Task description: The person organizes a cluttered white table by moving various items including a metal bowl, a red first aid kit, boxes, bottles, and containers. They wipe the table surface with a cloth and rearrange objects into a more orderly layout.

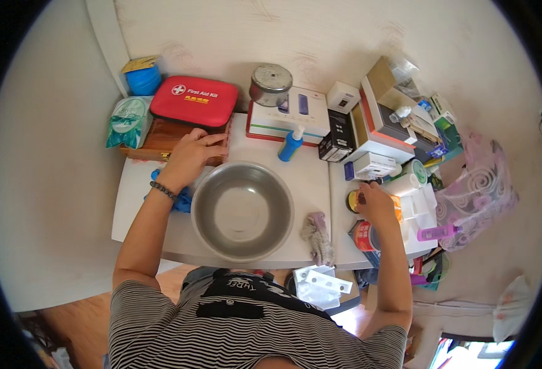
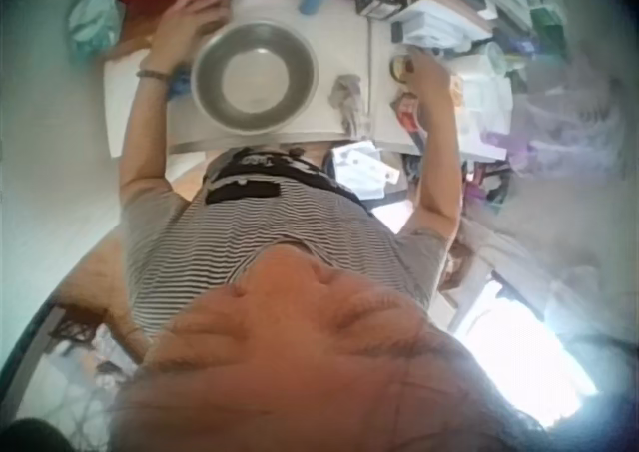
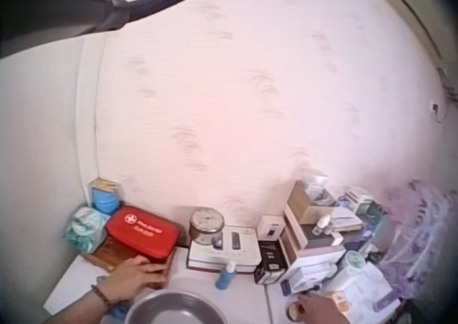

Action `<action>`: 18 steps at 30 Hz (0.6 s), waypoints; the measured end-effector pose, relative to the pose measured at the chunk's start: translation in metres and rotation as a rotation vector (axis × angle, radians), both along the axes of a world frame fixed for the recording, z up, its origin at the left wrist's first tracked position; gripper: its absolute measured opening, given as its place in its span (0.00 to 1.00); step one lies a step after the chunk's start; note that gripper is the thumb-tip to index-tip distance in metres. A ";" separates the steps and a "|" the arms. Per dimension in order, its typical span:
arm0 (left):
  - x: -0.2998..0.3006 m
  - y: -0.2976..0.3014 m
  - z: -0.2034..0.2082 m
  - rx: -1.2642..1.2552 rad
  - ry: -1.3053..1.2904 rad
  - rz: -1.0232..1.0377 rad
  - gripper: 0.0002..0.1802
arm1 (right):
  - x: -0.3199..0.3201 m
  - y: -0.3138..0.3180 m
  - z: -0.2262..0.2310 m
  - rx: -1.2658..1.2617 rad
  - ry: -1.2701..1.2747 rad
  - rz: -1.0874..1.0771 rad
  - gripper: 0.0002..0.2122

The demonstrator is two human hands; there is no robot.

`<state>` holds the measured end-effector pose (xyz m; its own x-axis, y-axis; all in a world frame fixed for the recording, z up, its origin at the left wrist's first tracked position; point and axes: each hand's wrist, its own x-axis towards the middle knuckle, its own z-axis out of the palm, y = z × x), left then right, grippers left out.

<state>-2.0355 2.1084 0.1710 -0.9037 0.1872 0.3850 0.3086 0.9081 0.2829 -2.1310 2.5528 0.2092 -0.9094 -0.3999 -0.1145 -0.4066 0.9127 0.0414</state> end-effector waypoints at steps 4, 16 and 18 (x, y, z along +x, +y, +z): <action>0.000 0.000 -0.005 0.017 0.009 0.006 0.22 | 0.007 -0.006 0.006 -0.020 0.051 0.000 0.25; 0.001 0.007 -0.004 0.032 -0.019 0.062 0.22 | 0.056 -0.031 0.030 -0.298 0.176 0.107 0.26; 0.002 0.007 -0.001 0.058 -0.080 0.074 0.24 | 0.062 -0.032 0.033 -0.316 0.169 0.109 0.24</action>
